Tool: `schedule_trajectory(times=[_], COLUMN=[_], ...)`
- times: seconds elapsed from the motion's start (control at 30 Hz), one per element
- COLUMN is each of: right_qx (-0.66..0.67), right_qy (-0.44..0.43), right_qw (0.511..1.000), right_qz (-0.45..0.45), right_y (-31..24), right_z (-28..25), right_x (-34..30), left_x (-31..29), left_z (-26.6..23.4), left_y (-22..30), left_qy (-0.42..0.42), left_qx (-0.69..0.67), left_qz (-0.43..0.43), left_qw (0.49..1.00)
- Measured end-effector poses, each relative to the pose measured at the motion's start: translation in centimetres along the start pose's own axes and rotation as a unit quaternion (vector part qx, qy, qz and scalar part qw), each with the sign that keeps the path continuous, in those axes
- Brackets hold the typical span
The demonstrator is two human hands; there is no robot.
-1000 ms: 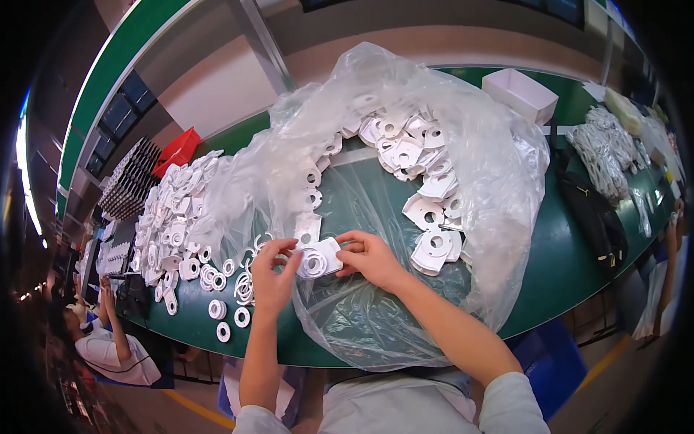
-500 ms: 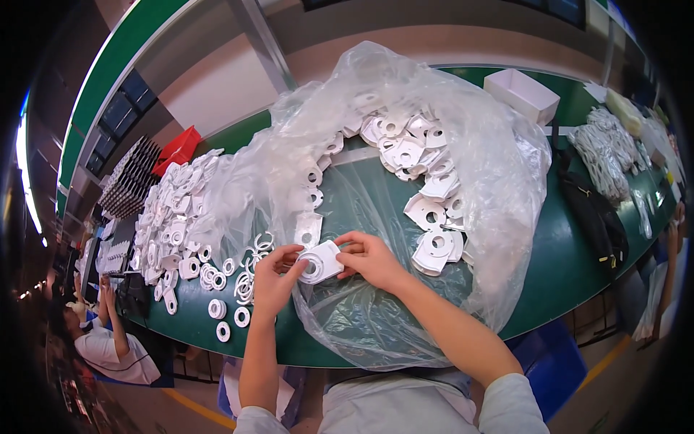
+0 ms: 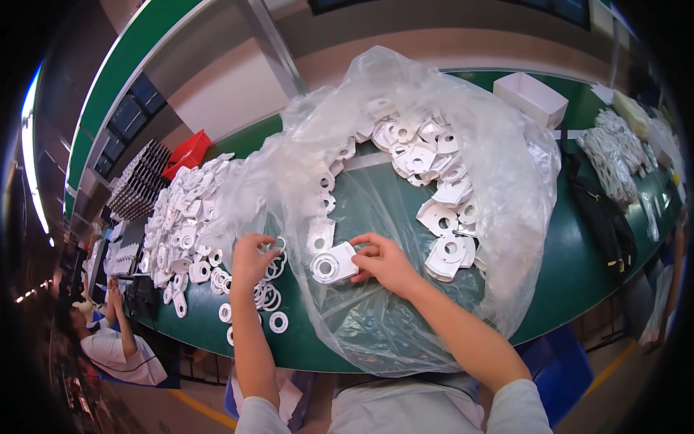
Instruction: Assembling small white plastic components at a factory workbench.
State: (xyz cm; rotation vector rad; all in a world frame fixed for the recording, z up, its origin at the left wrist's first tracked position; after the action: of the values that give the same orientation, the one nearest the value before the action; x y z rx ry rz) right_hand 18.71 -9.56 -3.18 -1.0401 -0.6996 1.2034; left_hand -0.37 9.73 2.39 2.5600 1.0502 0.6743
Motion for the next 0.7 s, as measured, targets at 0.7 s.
schedule_trajectory(times=[0.7], right_qx=[0.000], right_qy=[0.000], right_qw=[1.000], right_qz=[-0.010], right_y=[-0.1], right_z=[0.1], right_x=[0.1], left_x=[-1.0], left_z=[1.3], left_y=[3.8], left_qy=[0.148], left_qx=[-0.550], left_qz=[-0.069], left_qw=[0.819])
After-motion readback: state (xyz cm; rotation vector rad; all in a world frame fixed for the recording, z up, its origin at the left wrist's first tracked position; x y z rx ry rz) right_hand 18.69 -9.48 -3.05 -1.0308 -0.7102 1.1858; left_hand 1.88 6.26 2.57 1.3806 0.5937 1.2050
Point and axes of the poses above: each hand's wrist, its own x-axis towards the middle knuckle, its own z-axis out of the palm, y = z × x, the point moved 6 cm from there along x, towards the middle knuckle, and after that the axes turned 2 degrees about -x, right-handed, at the moved point
